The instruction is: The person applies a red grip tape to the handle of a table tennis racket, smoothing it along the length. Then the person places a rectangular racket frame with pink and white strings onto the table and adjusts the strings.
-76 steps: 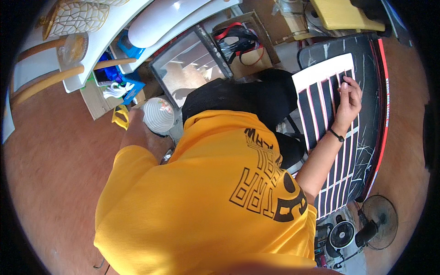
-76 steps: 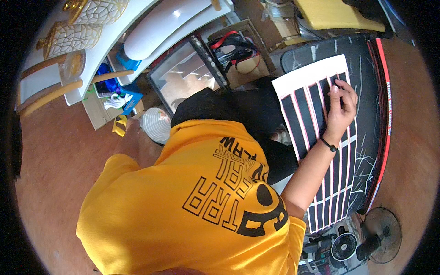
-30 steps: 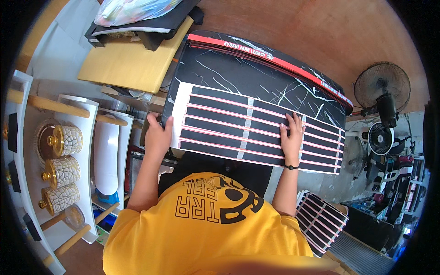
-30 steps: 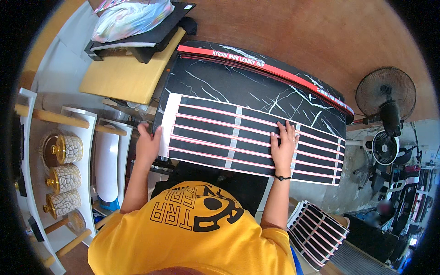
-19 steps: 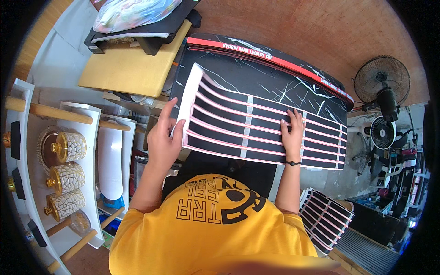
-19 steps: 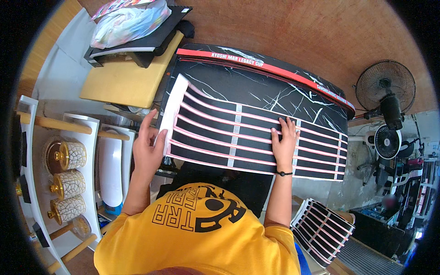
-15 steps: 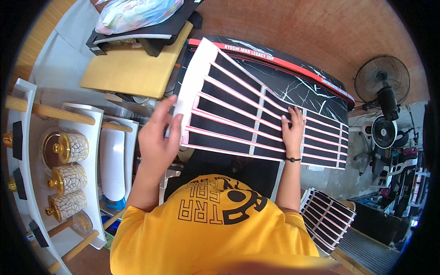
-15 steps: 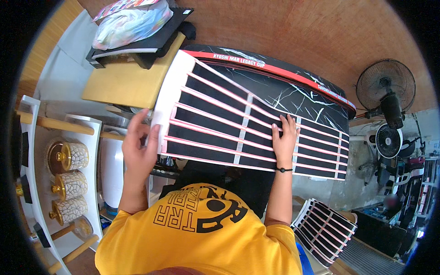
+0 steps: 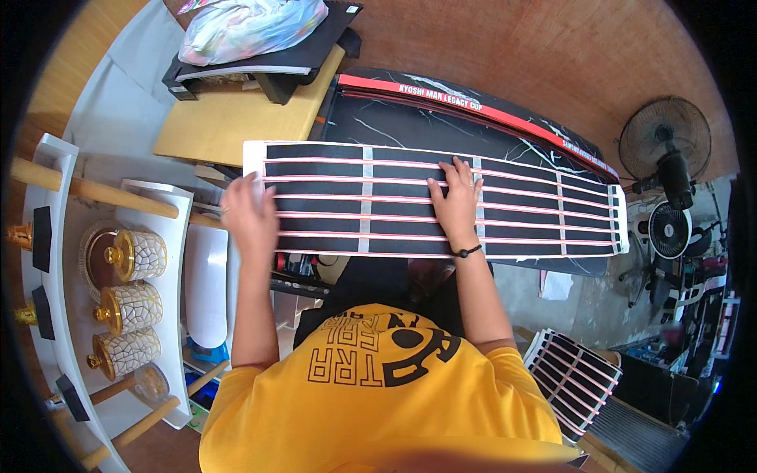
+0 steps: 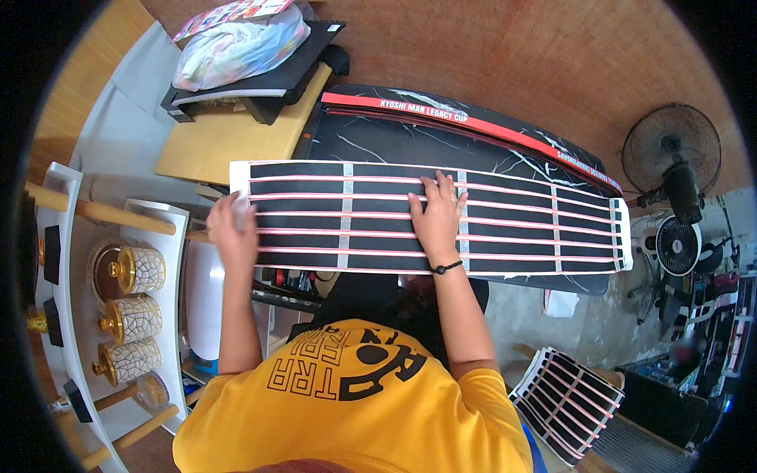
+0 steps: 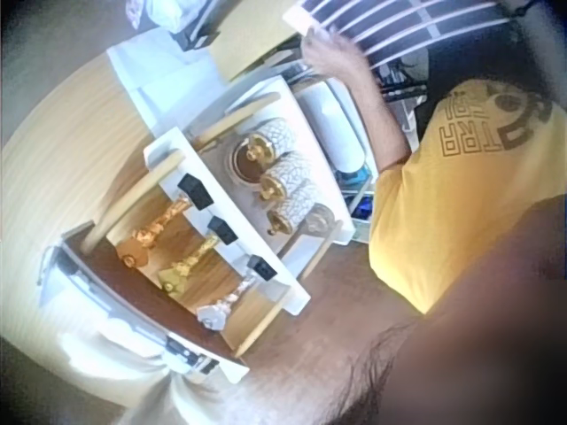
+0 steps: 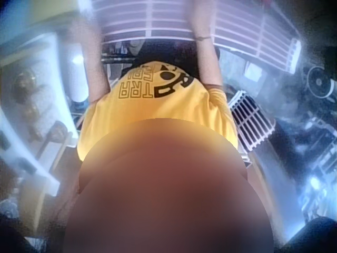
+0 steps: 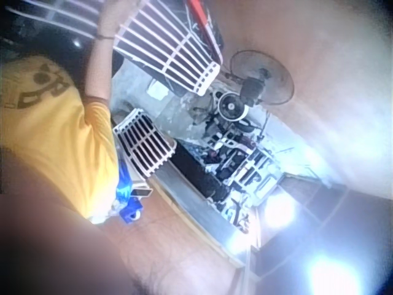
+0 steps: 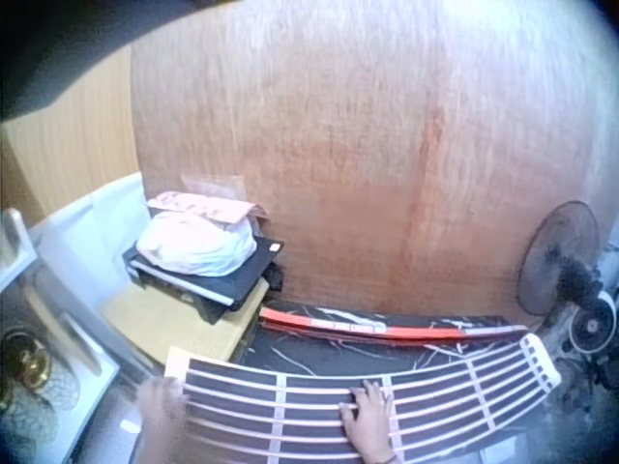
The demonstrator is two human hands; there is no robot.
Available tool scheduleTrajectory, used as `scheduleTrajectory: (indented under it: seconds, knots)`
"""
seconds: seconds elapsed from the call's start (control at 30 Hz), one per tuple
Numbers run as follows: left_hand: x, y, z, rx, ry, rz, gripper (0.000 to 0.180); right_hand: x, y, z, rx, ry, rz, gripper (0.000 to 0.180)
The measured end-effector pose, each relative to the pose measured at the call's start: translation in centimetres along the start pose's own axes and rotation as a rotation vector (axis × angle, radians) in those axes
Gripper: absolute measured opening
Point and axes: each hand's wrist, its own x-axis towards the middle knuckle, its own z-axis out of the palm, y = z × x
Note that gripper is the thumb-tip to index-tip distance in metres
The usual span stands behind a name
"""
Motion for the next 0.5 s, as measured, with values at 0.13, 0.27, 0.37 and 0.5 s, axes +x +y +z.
scheduleTrajectory:
  seconds: [0.13,0.27,0.37,0.5]
  knots:
    - [1.1,7.3,4.8,-0.167,-0.148,0.287,0.031,1.4,-1.5,0.1,0.017,0.012,-0.064,0.044]
    - [5.0,9.0,9.9,-0.197,-0.290,0.290,0.031,3.5,-4.9,2.3,0.195,-0.012,-0.295,0.033]
    - [6.2,8.4,11.8,-0.168,-0.457,0.238,0.031,4.4,-6.7,3.8,0.162,-0.089,-0.262,0.031]
    - [6.7,8.2,12.5,-0.212,-0.559,0.182,0.031,5.0,-7.1,4.6,0.138,-0.112,-0.217,0.028]
